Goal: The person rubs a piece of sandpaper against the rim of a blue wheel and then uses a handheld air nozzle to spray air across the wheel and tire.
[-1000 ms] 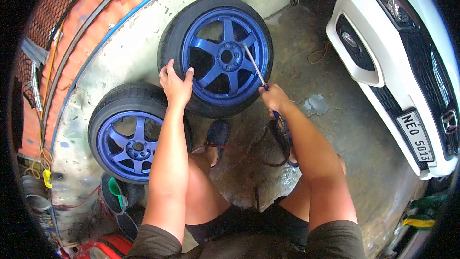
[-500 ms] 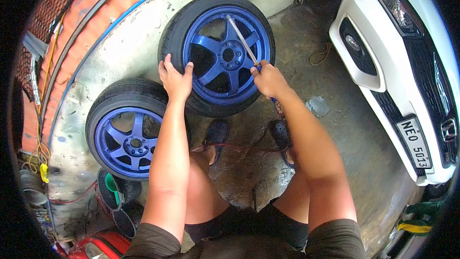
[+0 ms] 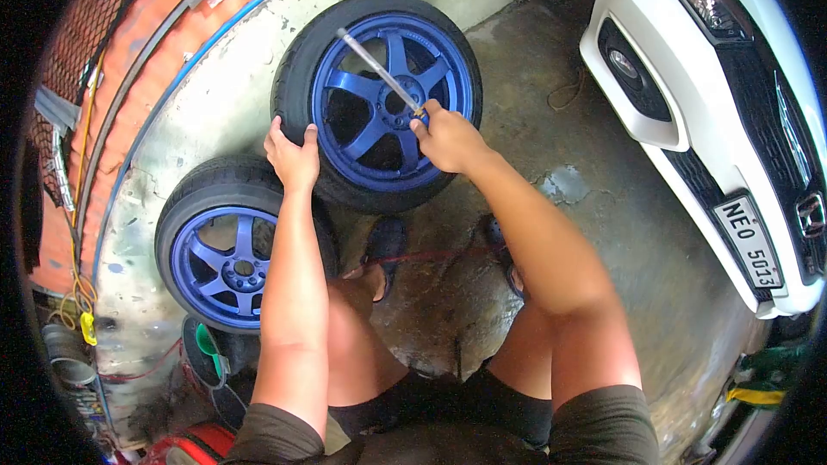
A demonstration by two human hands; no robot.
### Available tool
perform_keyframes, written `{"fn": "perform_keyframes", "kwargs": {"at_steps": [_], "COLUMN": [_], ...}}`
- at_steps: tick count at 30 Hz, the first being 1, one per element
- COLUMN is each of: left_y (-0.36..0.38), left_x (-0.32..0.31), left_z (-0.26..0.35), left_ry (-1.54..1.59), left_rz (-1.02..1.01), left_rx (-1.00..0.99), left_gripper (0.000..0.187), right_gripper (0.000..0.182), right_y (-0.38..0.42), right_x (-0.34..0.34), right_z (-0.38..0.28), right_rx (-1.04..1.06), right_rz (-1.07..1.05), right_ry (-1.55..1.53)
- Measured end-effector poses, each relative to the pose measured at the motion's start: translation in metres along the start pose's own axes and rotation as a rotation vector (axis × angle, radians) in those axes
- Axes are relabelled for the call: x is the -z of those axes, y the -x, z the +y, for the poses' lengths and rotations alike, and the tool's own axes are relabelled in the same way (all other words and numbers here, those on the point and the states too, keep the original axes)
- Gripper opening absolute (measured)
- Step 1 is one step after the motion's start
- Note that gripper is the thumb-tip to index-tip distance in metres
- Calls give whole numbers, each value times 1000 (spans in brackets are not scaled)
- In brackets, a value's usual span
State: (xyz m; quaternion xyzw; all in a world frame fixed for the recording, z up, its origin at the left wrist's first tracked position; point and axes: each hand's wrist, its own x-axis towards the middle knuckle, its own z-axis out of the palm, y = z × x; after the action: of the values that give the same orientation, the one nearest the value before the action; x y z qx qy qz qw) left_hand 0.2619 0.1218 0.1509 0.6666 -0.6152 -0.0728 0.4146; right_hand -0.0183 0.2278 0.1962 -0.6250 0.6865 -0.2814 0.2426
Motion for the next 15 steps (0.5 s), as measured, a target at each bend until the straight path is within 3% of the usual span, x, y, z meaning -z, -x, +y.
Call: {"fn": "perform_keyframes", "kwargs": {"at_steps": [3, 15], "left_y": [-5, -25], "left_x": [-2, -22], "left_z": [-10, -57], "left_ry": [8, 259], "left_rz": [2, 28], "left_rx": [25, 185], "left_gripper": [85, 72], "right_gripper": [41, 35], "right_y": [-7, 63], "right_x": [1, 7], "right_z": [5, 2], "right_rx": [-6, 197], "right_rz": [52, -379], "right_ry": [-4, 2]}}
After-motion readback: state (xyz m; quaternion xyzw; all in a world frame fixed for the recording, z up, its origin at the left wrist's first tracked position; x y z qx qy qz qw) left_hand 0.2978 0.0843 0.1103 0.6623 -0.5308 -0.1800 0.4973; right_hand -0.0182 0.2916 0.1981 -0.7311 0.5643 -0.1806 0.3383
